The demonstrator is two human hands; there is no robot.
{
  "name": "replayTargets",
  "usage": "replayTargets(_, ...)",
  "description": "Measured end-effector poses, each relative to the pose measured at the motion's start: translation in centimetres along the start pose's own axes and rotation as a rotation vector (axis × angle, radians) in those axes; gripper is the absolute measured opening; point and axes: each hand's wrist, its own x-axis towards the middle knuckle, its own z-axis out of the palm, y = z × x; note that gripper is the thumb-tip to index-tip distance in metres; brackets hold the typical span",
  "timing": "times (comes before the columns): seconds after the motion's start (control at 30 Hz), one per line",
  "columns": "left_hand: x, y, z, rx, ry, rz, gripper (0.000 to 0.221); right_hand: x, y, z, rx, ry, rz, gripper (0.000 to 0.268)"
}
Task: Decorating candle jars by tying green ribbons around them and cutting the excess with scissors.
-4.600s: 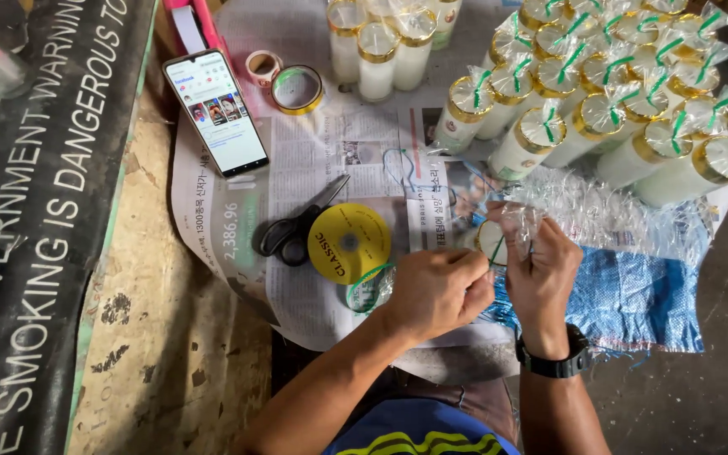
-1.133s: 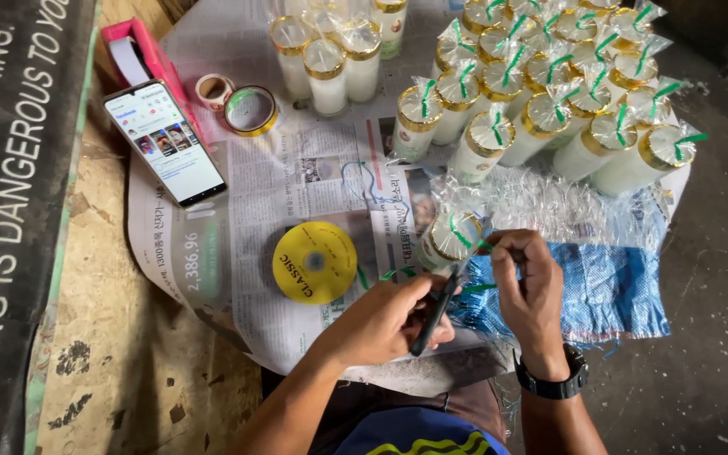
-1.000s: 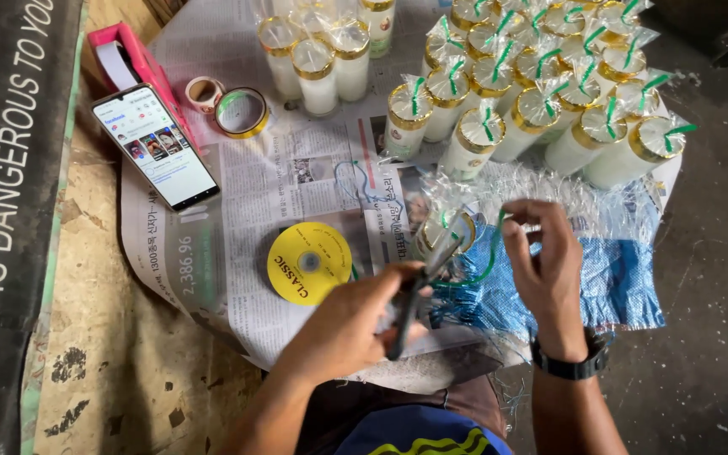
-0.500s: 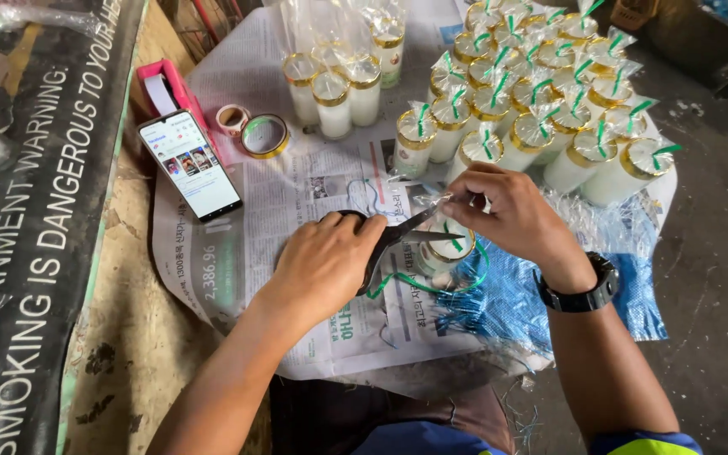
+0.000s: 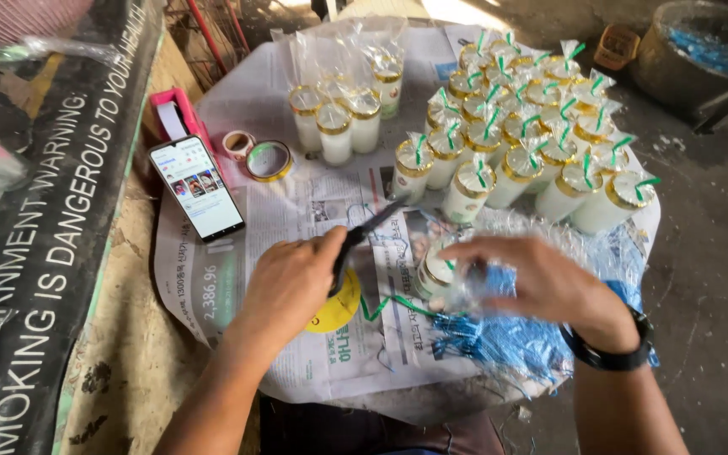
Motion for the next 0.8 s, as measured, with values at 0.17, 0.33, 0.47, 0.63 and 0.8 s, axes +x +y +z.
replayTargets(0.17, -1.9, -2.4, 4.0, -0.417, 0.245, -0.358, 0.058, 0.8, -0.6, 1.6, -0.336, -0.204, 0.109, 0.071)
replayTargets(0.33, -4.3, -2.6, 8.3, -0.503, 0.46, -0.484, 0.056, 2.2, 0.9, 3.5, -0.508, -0.416, 0.194, 0.057)
replayTargets(0.47, -5.1, -2.9, 10.1, -0.489, 0.612, -0.425, 0.053, 5.9, 0.7, -0.3, -0.346, -0.178, 0.201, 0.046)
replayTargets(0.63, -5.0, -3.4, 10.9, -0.417, 0.531, -0.426, 0.055, 13.8, 2.3, -3.9, -0.471, 0.127, 0.034, 0.047)
replayTargets(0.8, -5.1, -3.3, 10.8, -0.425, 0.462, -0.414, 0.061, 20.2, 6.4, -1.7, -0.689, -0.19, 0.315, 0.05)
